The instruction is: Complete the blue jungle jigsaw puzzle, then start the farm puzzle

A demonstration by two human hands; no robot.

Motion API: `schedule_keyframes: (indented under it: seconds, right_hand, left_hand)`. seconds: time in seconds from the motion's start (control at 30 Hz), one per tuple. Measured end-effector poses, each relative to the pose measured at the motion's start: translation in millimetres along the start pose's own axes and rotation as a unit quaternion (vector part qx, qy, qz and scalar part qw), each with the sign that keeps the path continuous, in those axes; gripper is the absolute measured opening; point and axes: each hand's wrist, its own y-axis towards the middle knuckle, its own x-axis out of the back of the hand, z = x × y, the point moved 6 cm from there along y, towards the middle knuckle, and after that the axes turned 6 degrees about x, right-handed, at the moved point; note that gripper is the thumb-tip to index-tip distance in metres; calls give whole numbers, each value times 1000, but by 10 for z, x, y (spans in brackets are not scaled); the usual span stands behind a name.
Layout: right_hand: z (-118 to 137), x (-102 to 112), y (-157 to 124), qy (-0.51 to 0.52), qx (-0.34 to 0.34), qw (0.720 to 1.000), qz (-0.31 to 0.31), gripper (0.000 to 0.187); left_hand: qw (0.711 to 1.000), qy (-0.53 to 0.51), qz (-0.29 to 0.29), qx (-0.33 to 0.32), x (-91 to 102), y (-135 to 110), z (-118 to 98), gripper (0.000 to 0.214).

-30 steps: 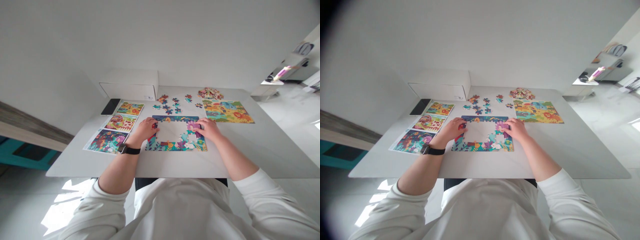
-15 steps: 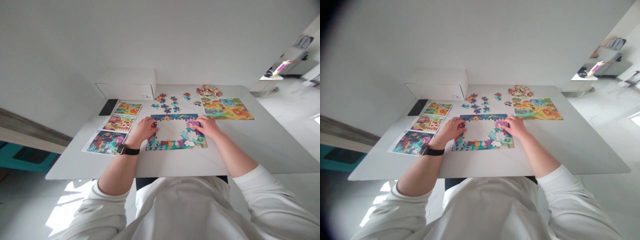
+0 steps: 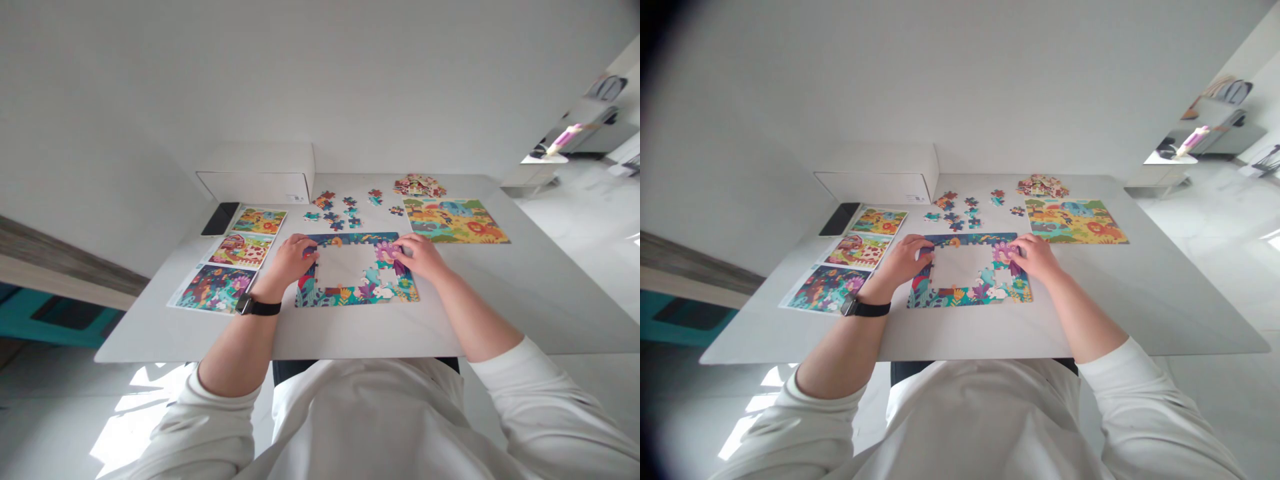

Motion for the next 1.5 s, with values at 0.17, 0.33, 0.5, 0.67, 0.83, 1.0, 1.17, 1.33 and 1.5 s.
schedule_keyframes:
  seconds: [0.17,0.33,0.5,0.67,0.83,1.0,1.17,1.33,1.5]
  right_hand:
    - [37,68,32,11,5,1000,-22,21]
    - [30,165,166,16,0,999,-28,20]
    - [-140,193,431,9,-41,999,-1,19]
    - [-295,97,756,8,-104,994,34,20]
    - [-366,-62,1096,9,-153,986,61,20]
    - [-397,-217,1459,5,-144,987,77,21]
    - [-391,-469,1757,-2,-122,987,105,21]
    - [-326,-717,1958,-29,-94,987,125,26]
    - [-244,-869,2087,-46,-80,982,165,33]
  left_hand:
    - [998,-50,-36,-10,91,-13,-68,23]
    - [995,-81,-44,-23,133,-38,-168,22]
    - [996,-79,-48,-11,155,-36,-172,22]
    - [996,-80,-45,-1,159,-35,-156,23]
    - [996,-78,-36,13,159,-38,-169,23]
    - [995,-89,-39,9,157,-49,-191,23]
    - [996,-86,-31,7,147,-52,-197,24]
    - [996,-85,-27,9,162,-64,-227,25]
    - [996,-85,-24,16,151,-63,-237,24]
